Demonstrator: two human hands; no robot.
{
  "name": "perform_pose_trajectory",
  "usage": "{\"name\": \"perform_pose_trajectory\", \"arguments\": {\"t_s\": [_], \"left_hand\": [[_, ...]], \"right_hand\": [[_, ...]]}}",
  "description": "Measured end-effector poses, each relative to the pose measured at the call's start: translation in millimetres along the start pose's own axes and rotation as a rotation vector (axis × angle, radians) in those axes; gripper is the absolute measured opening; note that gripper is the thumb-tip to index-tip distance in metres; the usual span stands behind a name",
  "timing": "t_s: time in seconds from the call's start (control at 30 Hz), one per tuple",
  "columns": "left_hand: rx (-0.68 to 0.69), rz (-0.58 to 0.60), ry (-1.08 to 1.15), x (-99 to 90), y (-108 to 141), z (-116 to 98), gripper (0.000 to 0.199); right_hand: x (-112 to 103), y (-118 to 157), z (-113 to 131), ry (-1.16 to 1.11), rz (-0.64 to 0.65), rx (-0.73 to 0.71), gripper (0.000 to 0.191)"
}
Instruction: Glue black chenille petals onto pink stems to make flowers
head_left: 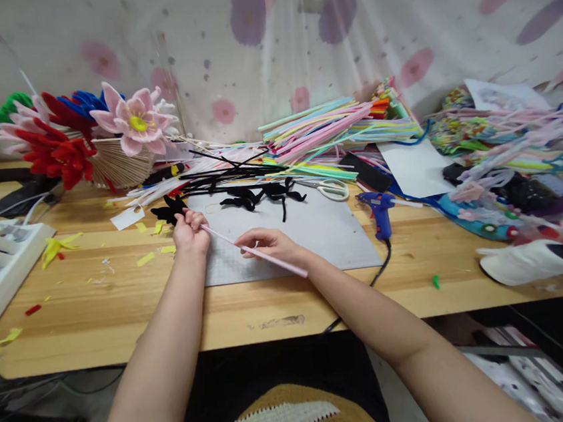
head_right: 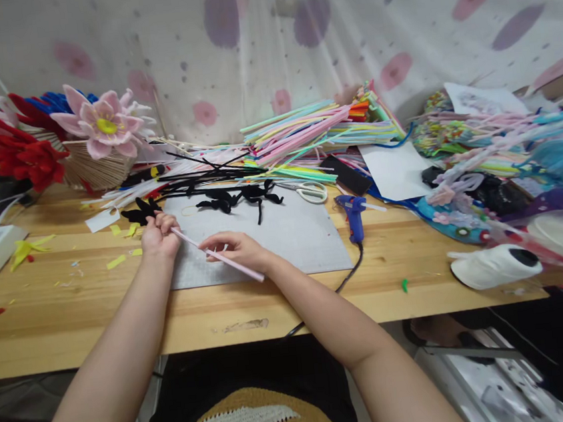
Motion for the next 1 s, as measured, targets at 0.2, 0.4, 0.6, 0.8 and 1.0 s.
{"name": "perform_pose_trajectory", "arguments": {"t_s": [0.2, 0.4, 0.6, 0.8, 1.0], "left_hand": [[0.029, -0.003, -0.060, -1.5, -1, 3, 0.036], [0.089, 0.022, -0.161, 3.3, 3, 4, 0.039], [0.039, 0.015, -0.546, 3.6, 22, 24, 0.032], [0.112, 0.017, -0.695, 1.1, 27, 29, 0.027], [0.136, 0.015, -0.706, -0.2, 24, 28, 0.024]], "right_hand": [[-5, 3, 1, -0.141, -0.032, 0.094, 0.028], [-10, 5, 4, -0.166, -0.139, 0.056, 0.022], [-20, 3, -6, -0.192, -0.163, 0.082, 0.022], [-31, 2, -14, -0.222, -0.047, 0.176, 0.029], [-35, 4, -13, -0.323, 0.032, 0.165, 0.032]]}}
Point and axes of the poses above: each hand's wrist, its own y-axis away from the middle knuckle, its own x-axis out of the palm, z = x × y, the point moved 1 cm from there along -y, towards the middle knuckle, and after that the axes turned 6 degrees about -z, right-handed, at the moved point
